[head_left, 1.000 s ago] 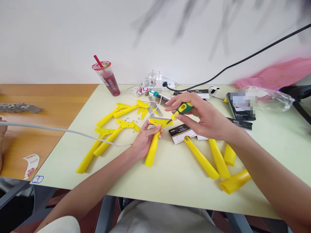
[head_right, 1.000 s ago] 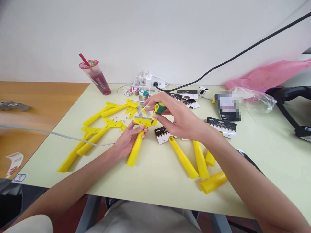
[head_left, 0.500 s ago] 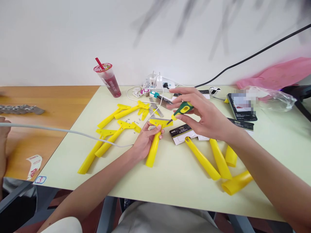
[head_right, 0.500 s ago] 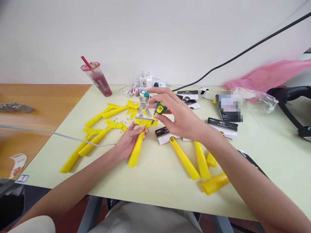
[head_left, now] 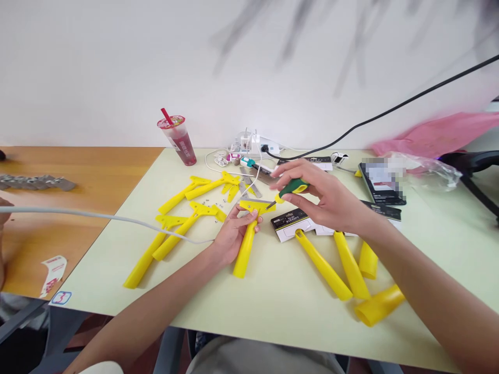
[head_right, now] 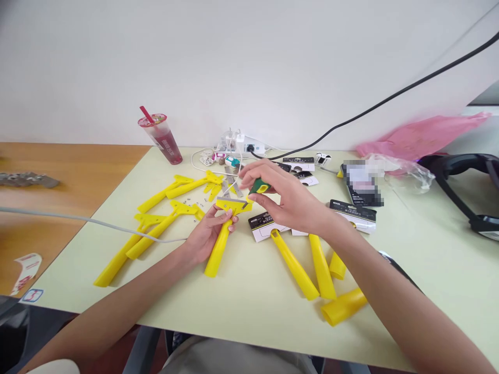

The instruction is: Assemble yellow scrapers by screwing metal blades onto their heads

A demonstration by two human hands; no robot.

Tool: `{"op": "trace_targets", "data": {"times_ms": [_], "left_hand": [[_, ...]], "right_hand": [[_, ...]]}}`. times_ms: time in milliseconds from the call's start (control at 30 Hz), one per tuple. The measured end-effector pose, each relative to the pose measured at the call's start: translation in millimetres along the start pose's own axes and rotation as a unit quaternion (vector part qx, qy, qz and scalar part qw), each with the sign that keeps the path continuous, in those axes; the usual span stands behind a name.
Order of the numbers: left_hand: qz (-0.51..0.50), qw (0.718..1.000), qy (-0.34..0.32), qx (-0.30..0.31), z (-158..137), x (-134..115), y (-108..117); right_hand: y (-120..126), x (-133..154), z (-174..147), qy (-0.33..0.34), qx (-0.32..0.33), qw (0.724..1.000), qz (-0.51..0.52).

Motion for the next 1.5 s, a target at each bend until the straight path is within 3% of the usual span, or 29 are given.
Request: {"op": "trace_targets", "data": {"times_ms": [200, 467, 667, 933, 1200, 1400, 1500], "left_hand": [[0.004, 1.0, -0.002, -0.011, -2, 0, -3], [0.002, 1.0, -0.012, -0.016, -1, -1, 0], [0.013, 1.0, -0.019, -0.017, -2, -1, -4], [0.017, 1.0, -0.019, -0.013, -1, -2, -1], [0.009, 1.0, -0.017, -0.002, 0, 1, 0], [0.011, 1.0, -0.015, -0.003, 1, 0, 2], [0.007, 1.0, -0.015, -0.005, 2, 0, 4]], "right_hand": [[-8, -10, -2, 0.026, -0.061, 0.995, -0.071], [-4, -3, -2, -0.007, 0.027, 1.0, 0.0], [-6, -10, -4, 0.027, -0.045, 0.993, -0.104], [-3, -2, -3, 0.002, 0.038, 0.999, -0.027], [-7, -15, -4, 0.007, -0.046, 0.99, -0.133], [-4, -9, -4, -0.031, 0.046, 0.998, -0.022], [-3, -11, -6, -0.051, 0.055, 0.997, 0.021]]}}
Point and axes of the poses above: each hand's wrist, its own z-axis towards the middle knuckle, its own y-axis out of the back of the hand, x = y × z, the point moved 3 cm from there along z, towards the middle knuckle, and after that the axes turned 4 degrees about -y, right-handed, at the moved point
